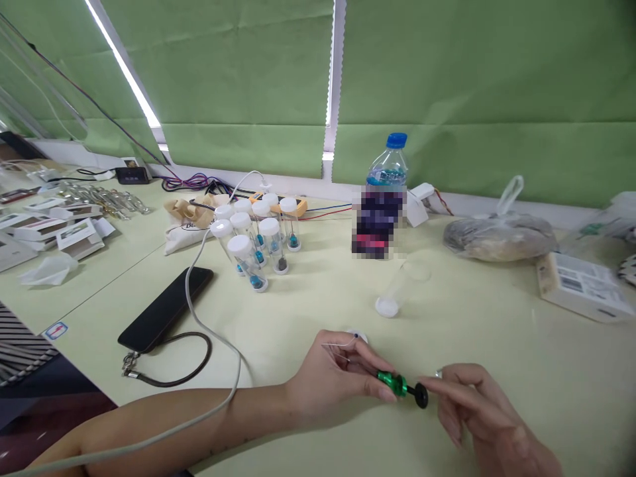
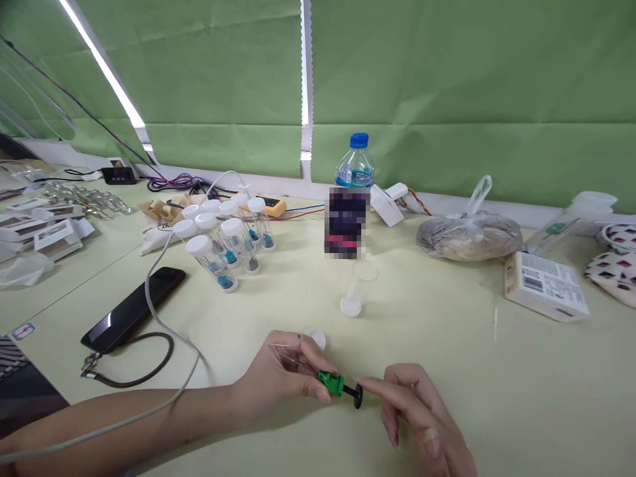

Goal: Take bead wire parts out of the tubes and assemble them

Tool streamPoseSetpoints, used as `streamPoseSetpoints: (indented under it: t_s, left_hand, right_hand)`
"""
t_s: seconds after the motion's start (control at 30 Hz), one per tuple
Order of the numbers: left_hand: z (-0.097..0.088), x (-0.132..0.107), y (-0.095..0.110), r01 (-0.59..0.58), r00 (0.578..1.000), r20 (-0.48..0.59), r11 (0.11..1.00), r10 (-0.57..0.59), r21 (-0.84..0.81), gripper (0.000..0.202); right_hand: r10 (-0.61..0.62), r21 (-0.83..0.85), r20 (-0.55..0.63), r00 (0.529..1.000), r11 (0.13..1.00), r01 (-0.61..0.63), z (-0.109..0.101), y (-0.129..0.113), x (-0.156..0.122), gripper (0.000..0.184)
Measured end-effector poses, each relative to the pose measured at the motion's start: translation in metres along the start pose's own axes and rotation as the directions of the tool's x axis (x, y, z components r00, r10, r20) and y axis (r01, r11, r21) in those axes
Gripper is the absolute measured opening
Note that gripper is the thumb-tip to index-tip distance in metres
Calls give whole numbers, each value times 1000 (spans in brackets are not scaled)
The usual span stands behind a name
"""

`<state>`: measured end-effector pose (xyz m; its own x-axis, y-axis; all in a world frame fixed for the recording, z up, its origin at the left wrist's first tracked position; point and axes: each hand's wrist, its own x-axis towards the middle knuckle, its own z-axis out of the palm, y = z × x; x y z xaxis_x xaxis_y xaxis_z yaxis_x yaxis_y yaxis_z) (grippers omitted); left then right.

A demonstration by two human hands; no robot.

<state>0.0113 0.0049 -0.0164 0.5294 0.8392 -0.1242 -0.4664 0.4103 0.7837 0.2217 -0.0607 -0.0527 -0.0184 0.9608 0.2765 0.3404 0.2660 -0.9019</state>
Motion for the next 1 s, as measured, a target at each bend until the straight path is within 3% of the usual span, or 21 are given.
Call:
streamPoseSetpoints:
  t_s: [0.17,1.0]
  left_hand:
    - [-1,0,1,-17,1000,-3,999,18,43,24]
    - [1,1,0,-14,1000,-6,1000,14,22,24]
  right_hand:
    - [37,155,94,995,987,-52,-2,-4,2,56]
    - [78,247,124,989,963,-107,4,-8,7,56]
